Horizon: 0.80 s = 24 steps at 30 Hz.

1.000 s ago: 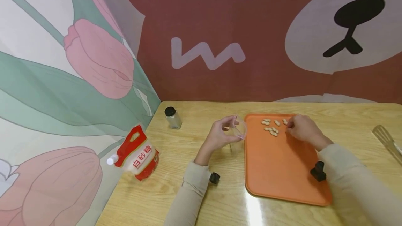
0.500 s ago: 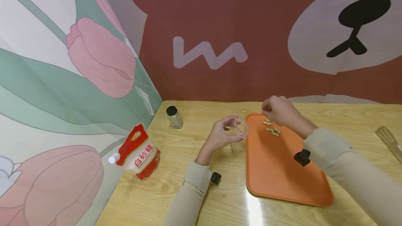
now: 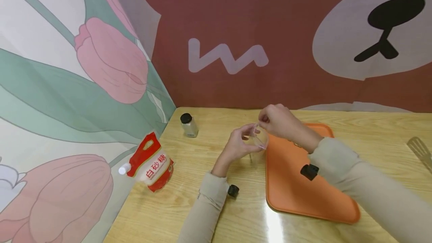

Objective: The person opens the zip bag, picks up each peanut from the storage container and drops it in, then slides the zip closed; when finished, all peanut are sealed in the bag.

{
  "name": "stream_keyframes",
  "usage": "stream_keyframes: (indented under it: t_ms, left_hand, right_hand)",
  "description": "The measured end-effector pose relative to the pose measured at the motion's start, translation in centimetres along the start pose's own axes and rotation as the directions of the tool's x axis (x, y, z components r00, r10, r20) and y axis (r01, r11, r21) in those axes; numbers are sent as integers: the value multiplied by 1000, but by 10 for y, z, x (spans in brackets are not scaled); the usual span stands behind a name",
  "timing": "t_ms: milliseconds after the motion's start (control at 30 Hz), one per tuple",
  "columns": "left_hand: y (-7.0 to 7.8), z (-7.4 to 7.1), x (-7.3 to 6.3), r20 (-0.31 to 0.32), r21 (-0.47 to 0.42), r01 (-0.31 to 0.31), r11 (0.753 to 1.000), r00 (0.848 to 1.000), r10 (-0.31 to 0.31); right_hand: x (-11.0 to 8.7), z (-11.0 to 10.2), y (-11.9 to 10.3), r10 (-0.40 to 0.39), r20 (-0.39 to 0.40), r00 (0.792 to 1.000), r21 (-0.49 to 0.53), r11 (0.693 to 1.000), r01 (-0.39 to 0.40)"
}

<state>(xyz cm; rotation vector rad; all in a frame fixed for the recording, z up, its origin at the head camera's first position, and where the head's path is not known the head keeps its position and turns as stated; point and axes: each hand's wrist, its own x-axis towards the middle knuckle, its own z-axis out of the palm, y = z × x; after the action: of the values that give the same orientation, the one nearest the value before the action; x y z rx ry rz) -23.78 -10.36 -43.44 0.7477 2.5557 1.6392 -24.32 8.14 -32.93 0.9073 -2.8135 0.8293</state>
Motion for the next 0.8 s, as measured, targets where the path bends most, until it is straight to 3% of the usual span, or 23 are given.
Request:
stream_keyframes:
  t_ms: [800]
  left_hand:
    - [1,-1,-1,-4,2,30,1000,1000,-30]
  right_hand:
    - [-3,9,-2,-39,13,999,33,999,39]
